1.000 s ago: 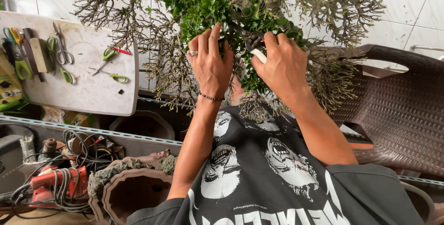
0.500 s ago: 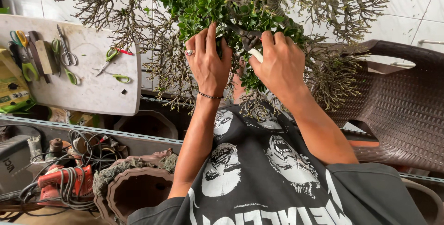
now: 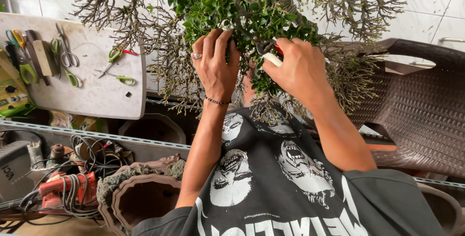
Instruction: The person uses red-handled pruning shears to trim the leaves and small branches of a potted plant. They hold the foliage with one hand while cutting with the other, working on different sections of the plant.
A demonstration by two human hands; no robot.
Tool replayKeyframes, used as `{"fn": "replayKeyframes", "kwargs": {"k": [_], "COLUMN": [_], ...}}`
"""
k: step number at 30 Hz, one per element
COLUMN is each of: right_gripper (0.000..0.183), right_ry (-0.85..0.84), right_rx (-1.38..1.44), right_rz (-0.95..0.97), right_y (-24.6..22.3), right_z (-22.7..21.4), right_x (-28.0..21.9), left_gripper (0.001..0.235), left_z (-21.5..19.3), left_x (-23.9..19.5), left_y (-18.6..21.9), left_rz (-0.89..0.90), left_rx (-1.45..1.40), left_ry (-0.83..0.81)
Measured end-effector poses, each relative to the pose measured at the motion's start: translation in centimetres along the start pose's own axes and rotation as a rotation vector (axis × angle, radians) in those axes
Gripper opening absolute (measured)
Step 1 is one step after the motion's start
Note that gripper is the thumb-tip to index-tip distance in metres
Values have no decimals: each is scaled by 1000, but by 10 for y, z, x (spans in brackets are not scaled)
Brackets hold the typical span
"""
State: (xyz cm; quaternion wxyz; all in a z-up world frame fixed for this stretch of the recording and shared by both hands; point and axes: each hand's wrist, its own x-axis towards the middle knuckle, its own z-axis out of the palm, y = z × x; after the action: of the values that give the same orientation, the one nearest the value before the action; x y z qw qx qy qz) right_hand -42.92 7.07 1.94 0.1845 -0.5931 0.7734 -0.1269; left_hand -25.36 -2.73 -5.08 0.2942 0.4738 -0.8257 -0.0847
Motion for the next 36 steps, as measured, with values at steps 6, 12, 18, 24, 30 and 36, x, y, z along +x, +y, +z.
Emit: {"fn": "replayKeyframes", "kwargs": {"k": [6, 12, 18, 24, 30, 36], "right_gripper": [34, 34, 39, 41, 39, 36], "right_ry": [-73, -71, 77, 193, 207, 220], "right_rx": [129, 62, -142, -179, -183, -173], "right_rz": [-78, -13, 10, -38, -39, 8], "right_y": [-3, 0, 5, -1, 0, 6], "right_z": [-17, -19, 9, 18, 21, 25], "right_x": [25, 21, 9, 15, 15, 11], "left_gripper": [25, 19, 17, 17, 17, 17], "left_z": [6, 7, 5, 9, 10, 7], "left_x": [-2, -2, 0, 0, -2, -1], "left_y": [-3, 0, 2, 2, 2, 1], "left_rz": [17, -29, -21, -17, -28, -28], "left_rx": [-60, -75, -77, -63, -66, -71], "left_ry": [69, 76, 74, 78, 72, 67]}}
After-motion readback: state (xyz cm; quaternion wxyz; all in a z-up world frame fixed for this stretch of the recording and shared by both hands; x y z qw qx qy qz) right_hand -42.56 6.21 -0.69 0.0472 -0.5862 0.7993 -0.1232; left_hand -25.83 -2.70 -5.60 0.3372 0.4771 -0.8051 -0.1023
